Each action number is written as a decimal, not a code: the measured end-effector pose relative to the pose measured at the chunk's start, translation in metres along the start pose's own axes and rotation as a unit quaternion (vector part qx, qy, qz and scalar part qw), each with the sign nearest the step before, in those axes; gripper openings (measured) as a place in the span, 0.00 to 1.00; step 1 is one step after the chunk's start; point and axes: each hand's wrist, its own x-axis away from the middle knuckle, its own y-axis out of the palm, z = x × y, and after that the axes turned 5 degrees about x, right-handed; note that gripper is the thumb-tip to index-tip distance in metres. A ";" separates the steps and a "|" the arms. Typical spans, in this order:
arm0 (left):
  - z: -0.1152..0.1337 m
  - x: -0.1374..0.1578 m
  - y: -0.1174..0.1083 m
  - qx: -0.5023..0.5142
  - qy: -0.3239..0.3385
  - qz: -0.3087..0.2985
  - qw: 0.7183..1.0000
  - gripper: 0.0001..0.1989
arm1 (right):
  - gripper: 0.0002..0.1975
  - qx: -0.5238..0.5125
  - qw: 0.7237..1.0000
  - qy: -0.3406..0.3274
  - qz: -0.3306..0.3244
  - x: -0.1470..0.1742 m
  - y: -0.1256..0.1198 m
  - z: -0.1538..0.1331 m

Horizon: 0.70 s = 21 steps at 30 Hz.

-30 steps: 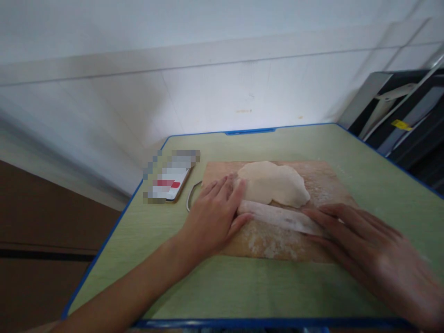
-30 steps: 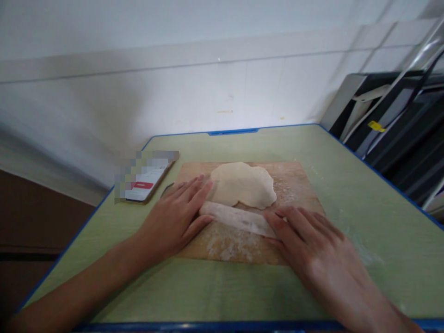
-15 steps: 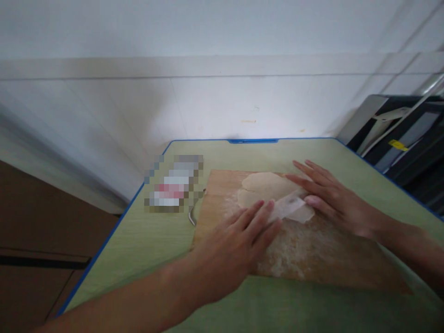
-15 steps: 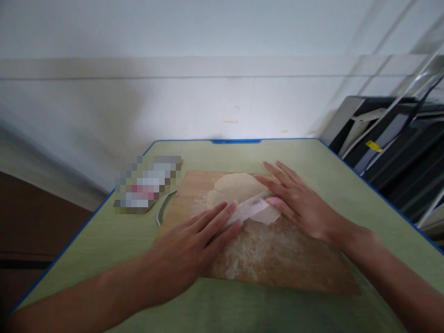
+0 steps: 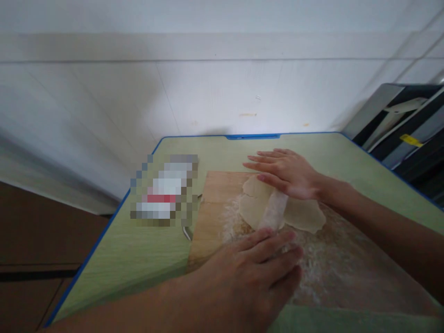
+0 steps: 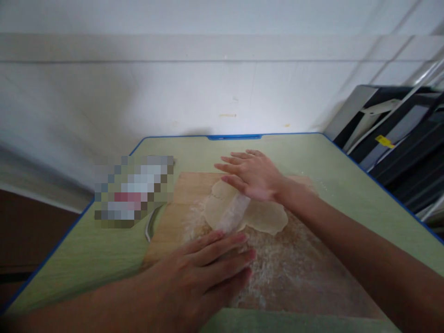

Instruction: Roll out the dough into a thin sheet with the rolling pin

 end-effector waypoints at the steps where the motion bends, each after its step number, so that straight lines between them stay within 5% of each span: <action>1: -0.001 0.000 -0.001 0.000 0.001 0.005 1.000 0.21 | 0.28 -0.010 1.000 -0.007 -0.007 -0.006 -0.001 -0.001; 10: -0.006 0.001 -0.002 -0.007 0.025 0.064 0.998 0.21 | 0.27 -0.067 0.997 -0.014 -0.026 -0.036 -0.004 -0.011; 21: -0.006 -0.003 -0.003 0.012 0.023 0.040 0.999 0.20 | 0.30 -0.100 0.995 0.003 -0.017 -0.063 -0.007 -0.026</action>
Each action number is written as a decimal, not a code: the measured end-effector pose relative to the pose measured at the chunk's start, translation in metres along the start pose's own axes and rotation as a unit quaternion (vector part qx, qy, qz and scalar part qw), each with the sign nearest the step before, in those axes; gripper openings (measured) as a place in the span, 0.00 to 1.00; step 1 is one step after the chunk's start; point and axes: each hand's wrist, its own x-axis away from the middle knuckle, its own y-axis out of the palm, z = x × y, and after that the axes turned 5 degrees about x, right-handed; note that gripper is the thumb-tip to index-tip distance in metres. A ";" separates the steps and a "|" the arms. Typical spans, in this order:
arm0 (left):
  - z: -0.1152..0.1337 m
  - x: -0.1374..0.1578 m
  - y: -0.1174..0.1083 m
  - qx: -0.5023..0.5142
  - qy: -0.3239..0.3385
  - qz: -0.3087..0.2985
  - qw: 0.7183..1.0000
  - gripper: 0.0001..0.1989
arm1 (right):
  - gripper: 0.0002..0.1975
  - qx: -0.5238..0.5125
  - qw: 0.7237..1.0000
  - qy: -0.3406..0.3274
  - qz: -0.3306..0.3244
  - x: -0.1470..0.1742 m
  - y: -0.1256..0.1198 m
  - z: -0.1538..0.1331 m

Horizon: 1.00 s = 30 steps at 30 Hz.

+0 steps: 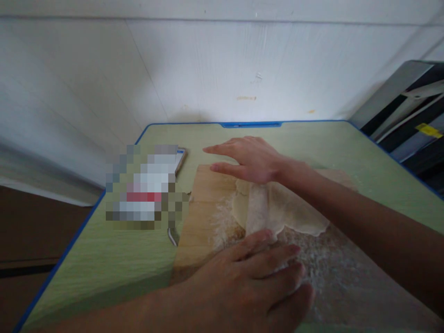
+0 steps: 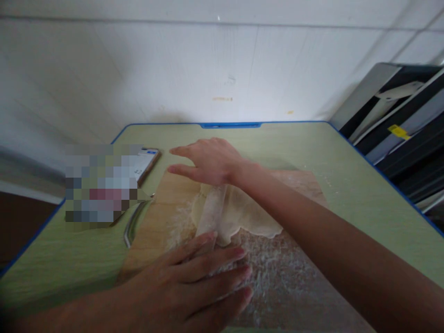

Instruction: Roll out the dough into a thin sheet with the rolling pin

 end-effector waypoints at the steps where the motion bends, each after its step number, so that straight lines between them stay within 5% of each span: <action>1: 0.000 0.000 -0.002 0.002 0.000 -0.008 1.000 0.20 | 0.30 -0.006 1.000 0.001 0.002 -0.003 0.001 -0.002; 6: -0.001 0.002 -0.010 0.008 -0.007 -0.041 0.999 0.21 | 0.30 -0.063 0.998 -0.026 0.015 -0.029 0.008 -0.015; 13: -0.003 0.010 0.006 -0.006 -0.038 0.019 0.999 0.18 | 0.24 -0.049 0.996 -0.071 0.013 -0.073 0.026 -0.056; 18: -0.006 0.014 0.024 -0.028 -0.041 0.096 0.994 0.15 | 0.24 -0.017 0.998 -0.039 0.056 -0.084 0.030 -0.068; 25: -0.006 0.017 0.024 -0.023 -0.023 0.082 0.996 0.17 | 0.19 0.040 0.996 -0.055 0.051 -0.054 0.020 -0.040; 30: 0.003 0.016 0.026 -0.036 0.010 0.096 0.995 0.15 | 0.23 0.044 0.999 0.015 -0.004 -0.002 0.007 -0.016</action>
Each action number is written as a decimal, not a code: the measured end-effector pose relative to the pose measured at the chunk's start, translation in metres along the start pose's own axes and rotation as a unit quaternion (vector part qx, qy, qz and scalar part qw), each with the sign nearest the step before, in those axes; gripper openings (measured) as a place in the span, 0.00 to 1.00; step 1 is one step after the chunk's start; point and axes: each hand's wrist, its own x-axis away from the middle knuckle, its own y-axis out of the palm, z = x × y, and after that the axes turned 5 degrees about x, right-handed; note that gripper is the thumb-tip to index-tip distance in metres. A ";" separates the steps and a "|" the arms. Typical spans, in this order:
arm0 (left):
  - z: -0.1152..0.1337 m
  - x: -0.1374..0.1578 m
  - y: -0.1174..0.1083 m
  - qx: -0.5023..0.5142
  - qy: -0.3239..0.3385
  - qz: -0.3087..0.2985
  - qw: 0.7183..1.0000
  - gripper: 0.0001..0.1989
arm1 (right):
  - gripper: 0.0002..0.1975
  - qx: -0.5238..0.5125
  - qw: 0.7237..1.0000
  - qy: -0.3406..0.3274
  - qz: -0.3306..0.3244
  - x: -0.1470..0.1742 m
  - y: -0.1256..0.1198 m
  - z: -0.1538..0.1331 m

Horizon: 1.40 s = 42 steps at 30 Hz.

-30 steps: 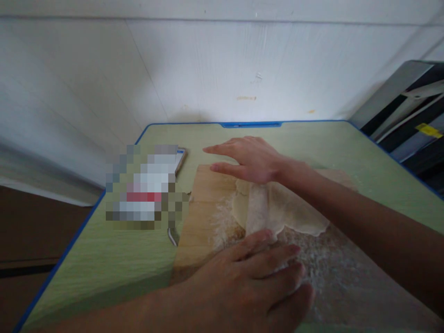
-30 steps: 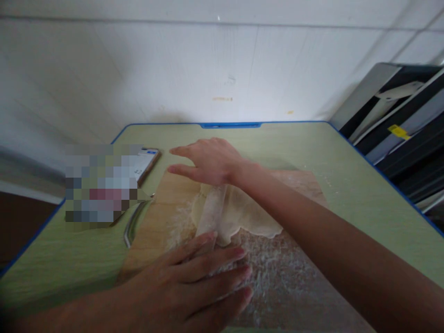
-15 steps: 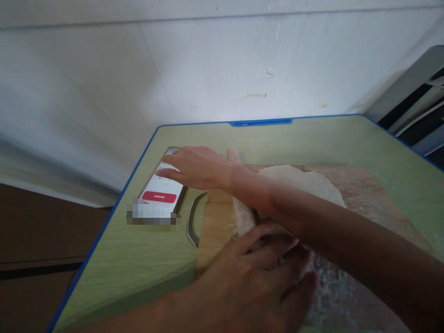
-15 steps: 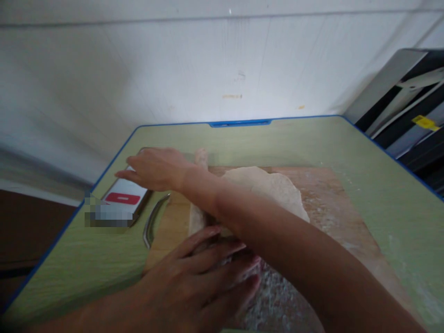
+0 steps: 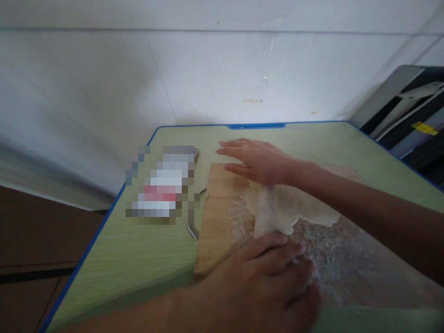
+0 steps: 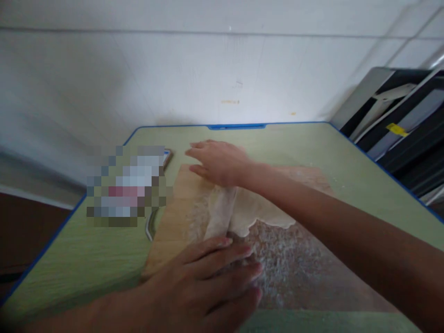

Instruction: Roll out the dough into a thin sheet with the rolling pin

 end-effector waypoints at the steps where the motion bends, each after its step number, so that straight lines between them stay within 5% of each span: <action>1: 0.003 0.000 0.000 0.001 0.010 -0.005 1.000 0.15 | 0.24 0.007 1.000 0.010 -0.009 0.012 -0.001 0.005; 7: 0.012 -0.003 -0.007 0.030 0.053 -0.073 0.995 0.17 | 0.24 0.041 0.999 0.001 0.004 0.076 -0.002 0.028; 12: 0.012 -0.006 -0.009 0.030 0.054 -0.079 0.995 0.16 | 0.25 0.028 0.999 0.008 0.031 0.096 -0.001 0.029; 21: 0.009 -0.003 -0.013 0.053 0.034 -0.057 0.996 0.17 | 0.24 -0.002 1.000 0.006 0.017 0.057 0.002 0.016; 27: 0.006 -0.008 -0.024 0.054 0.029 -0.145 0.987 0.18 | 0.26 -0.019 1.000 -0.018 -0.004 0.035 -0.003 0.009; 42: -0.001 -0.009 -0.025 0.032 0.030 -0.155 0.987 0.20 | 0.28 -0.048 0.999 0.010 0.008 0.014 -0.008 -0.006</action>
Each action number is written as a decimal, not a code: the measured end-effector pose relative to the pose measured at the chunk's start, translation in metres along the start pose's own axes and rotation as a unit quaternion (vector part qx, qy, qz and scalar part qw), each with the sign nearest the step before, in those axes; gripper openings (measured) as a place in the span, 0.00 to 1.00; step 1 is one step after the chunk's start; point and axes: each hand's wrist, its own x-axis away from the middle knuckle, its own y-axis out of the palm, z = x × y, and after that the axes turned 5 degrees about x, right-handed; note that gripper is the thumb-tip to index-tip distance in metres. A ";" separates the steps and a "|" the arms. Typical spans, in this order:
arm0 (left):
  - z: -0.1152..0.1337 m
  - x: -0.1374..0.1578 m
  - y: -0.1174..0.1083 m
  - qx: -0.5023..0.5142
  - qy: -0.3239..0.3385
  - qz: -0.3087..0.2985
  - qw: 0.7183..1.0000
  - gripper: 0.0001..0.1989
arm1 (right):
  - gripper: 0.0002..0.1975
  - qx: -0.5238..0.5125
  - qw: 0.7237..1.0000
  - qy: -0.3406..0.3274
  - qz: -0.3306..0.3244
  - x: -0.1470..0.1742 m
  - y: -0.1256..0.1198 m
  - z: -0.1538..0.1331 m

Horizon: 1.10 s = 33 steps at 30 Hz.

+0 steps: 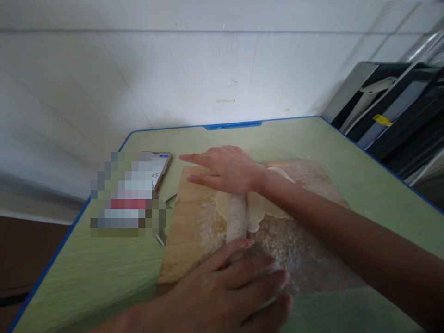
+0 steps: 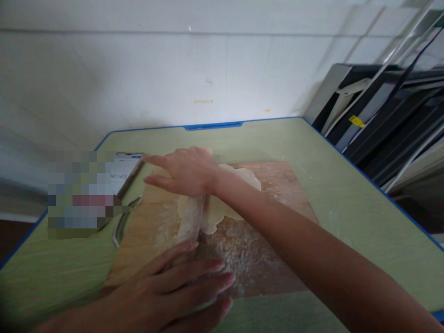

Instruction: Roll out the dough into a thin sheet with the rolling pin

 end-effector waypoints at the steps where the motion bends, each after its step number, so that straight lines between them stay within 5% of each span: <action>1: 0.000 0.000 0.000 0.000 0.001 0.001 1.000 0.20 | 0.28 -0.003 1.000 0.001 0.001 -0.001 0.000 0.000; 17: 0.001 -0.004 0.000 0.005 -0.002 0.004 1.000 0.20 | 0.28 -0.076 0.996 0.023 0.044 -0.018 0.008 -0.006; 33: 0.002 -0.005 -0.001 0.013 -0.004 0.007 1.000 0.21 | 0.27 -0.036 0.993 0.084 0.077 -0.032 0.015 -0.014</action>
